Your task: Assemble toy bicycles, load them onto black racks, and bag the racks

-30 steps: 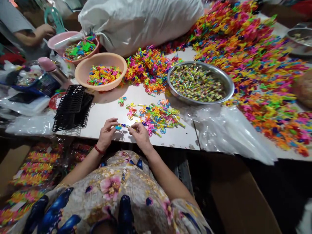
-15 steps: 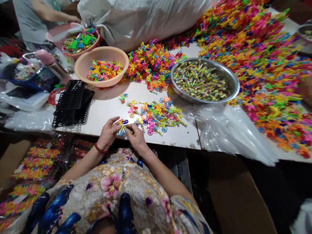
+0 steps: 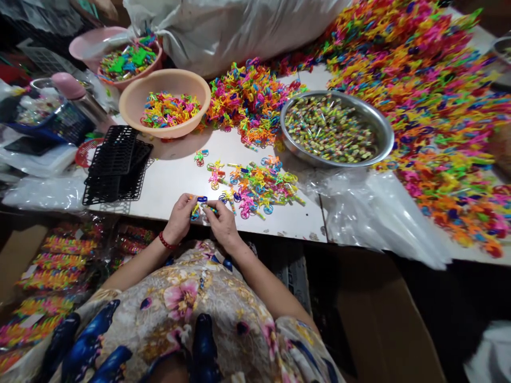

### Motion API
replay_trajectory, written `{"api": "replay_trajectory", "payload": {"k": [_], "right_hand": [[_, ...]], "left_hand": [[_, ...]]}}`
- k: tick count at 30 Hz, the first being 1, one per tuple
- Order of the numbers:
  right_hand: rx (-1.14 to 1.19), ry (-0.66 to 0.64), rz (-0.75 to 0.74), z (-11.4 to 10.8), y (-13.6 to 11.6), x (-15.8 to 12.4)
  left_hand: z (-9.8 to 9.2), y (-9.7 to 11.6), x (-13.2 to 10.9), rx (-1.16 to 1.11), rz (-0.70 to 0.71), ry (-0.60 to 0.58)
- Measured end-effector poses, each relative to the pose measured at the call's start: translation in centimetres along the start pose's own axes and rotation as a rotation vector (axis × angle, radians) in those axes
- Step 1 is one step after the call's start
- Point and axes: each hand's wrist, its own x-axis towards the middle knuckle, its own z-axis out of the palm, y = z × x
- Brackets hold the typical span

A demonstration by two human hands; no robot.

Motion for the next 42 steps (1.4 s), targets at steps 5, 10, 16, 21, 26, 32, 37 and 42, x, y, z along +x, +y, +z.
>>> {"api": "replay_trajectory", "payload": {"k": [5,10,16,21,26,32,37,42], "right_hand": [[0.083,0.000,0.015,0.1,0.3,-0.3],[0.114,-0.004,0.000,-0.1,-0.1,-0.5],[0.227,-0.028,0.046,-0.1,-0.2,-0.4],[0.225,-0.043,0.028,-0.4,0.3,0.0],[0.005,-0.075,-0.130,-0.5,0.2,-0.4],[-0.215,-0.067,-0.323,-0.8,0.2,-0.5],[-0.475,0.155,-0.451,-5.5,-0.6,1.4],[-0.968,0.340,-0.536,-8.7,-1.3,5.0]], "left_hand": [[0.4,-0.3,-0.1,0.020,-0.033,-0.015],[-0.1,-0.5,0.1,0.119,0.000,-0.021],[-0.3,-0.2,0.2,0.197,-0.023,-0.018],[0.1,-0.3,0.1,0.198,-0.059,0.025],[0.0,-0.9,0.5,0.097,-0.169,0.002],[0.2,-1.6,1.0,0.224,0.001,0.005],[0.2,-1.2,2.9,0.364,0.048,-0.115],[-0.6,-0.3,9.5,0.684,0.199,0.104]]}}
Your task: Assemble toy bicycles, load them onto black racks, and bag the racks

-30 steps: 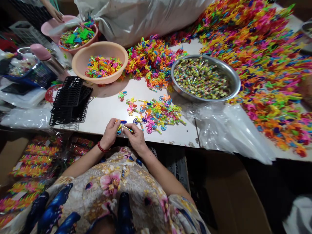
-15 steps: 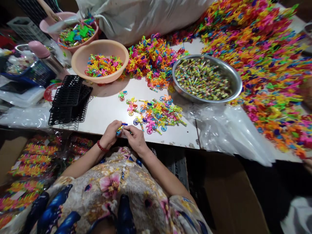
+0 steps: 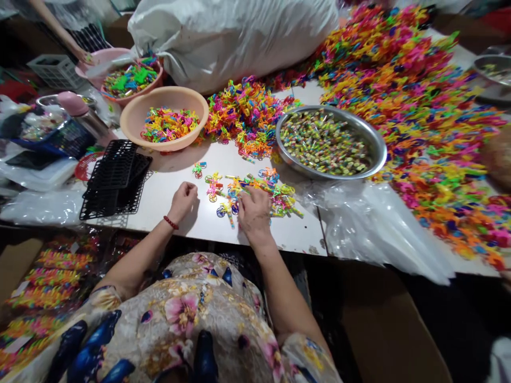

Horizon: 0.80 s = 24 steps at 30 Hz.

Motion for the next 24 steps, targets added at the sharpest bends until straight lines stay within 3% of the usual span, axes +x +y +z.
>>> {"api": "replay_trajectory", "payload": {"k": [4,8,11,14,17,24], "right_hand": [[-0.079,-0.267,-0.123,2.7,-1.3,1.4],[-0.146,-0.441,-0.181,5.4,-2.6,1.2],[-0.143,-0.454,-0.182,6.2,-2.1,0.5],[-0.126,-0.440,-0.183,6.2,-1.3,0.0],[-0.118,-0.459,-0.188,5.5,-1.2,0.3],[-0.296,-0.516,-0.133,4.6,-0.7,6.0]], "left_hand": [[1.0,0.2,5.6,0.107,0.148,0.091],[1.8,0.1,8.0,0.167,0.221,0.050],[1.4,-0.6,7.7,0.174,0.189,0.062],[0.3,-1.3,6.6,0.074,0.011,0.116],[-0.9,-1.6,5.4,-0.048,-0.140,0.094],[-2.0,-1.8,1.8,-0.837,-0.347,-0.156]]}}
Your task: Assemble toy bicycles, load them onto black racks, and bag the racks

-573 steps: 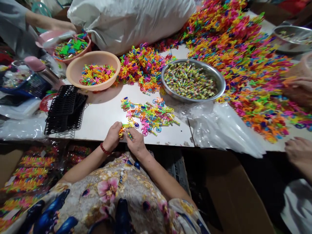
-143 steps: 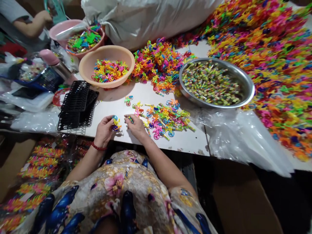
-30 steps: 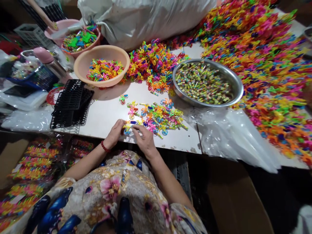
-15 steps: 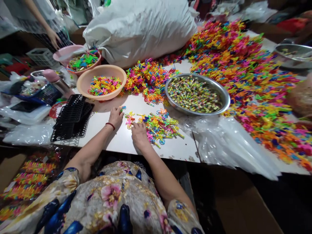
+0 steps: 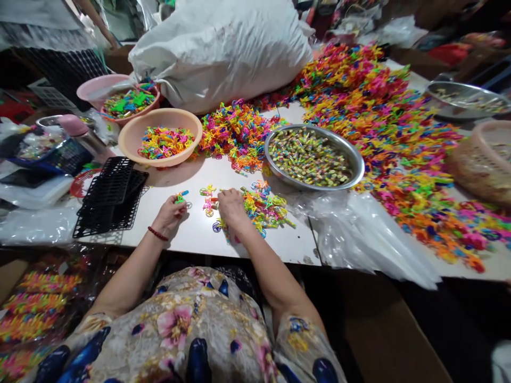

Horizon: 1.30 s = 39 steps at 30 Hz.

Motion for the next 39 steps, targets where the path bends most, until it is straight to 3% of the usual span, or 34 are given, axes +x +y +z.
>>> {"api": "replay_trajectory", "payload": {"k": [6,9,11,13,15,19,22,31,39], "right_hand": [[-0.002,-0.040,0.042,0.8,1.9,5.3],[0.026,-0.009,0.045,1.1,1.6,5.8],[0.152,0.102,0.098,1.0,0.8,5.0],[0.417,0.242,0.160,0.7,-0.2,3.3],[0.758,0.290,0.214,0.6,-1.6,1.1],[1.477,0.115,0.354,1.3,-4.6,-3.4],[1.775,0.047,0.432,1.7,-6.2,-5.2],[1.788,0.007,0.398,0.8,-6.4,-6.5],[1.823,-0.015,0.411,1.5,-6.0,-6.9]], "left_hand": [[0.8,-1.3,-1.9,-0.124,-0.043,-0.040],[1.0,-1.4,-2.5,-0.117,-0.025,-0.007],[1.0,-1.2,-2.9,-0.120,-0.010,0.008],[1.0,-1.0,-3.4,-0.135,0.015,0.029],[1.2,-0.9,-3.8,-0.157,0.054,0.049],[2.3,-1.1,-4.9,-0.099,0.117,0.027],[3.3,-1.5,-5.8,-0.004,0.130,0.007],[4.2,-2.2,-7.1,0.164,0.153,-0.008],[4.3,-2.6,-7.4,0.230,0.185,-0.010]]}}
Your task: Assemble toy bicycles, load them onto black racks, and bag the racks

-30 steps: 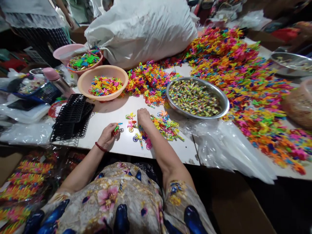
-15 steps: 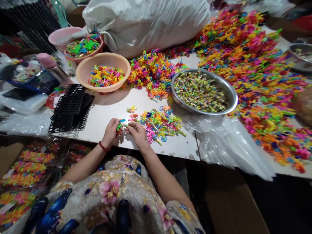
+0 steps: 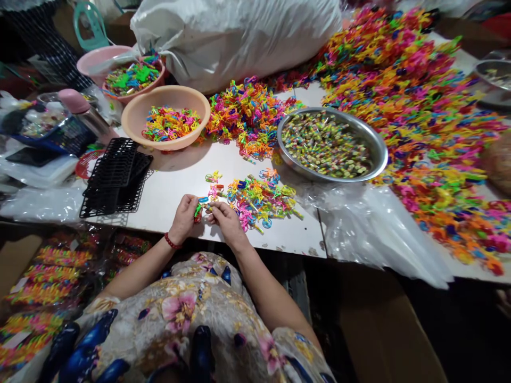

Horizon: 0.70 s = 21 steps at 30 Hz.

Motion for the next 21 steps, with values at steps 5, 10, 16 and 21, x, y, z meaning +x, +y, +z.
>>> {"api": "replay_trajectory", "payload": {"k": [5,10,16,21], "right_hand": [[-0.094,-0.007,-0.050,0.05,-0.13,-0.34],[-0.133,0.007,-0.055,0.19,0.28,-0.17],[-0.337,0.010,-0.213,0.09,0.41,-0.39],[-0.579,-0.008,-0.380,0.70,0.10,-0.85]], "left_hand": [[-0.07,-0.10,-0.05,0.082,0.027,-0.006],[-0.28,-0.27,0.12,0.184,-0.018,0.026],[-0.46,-0.55,0.58,0.130,-0.143,-0.010],[-0.16,-1.00,0.84,0.136,-0.136,0.029]]}}
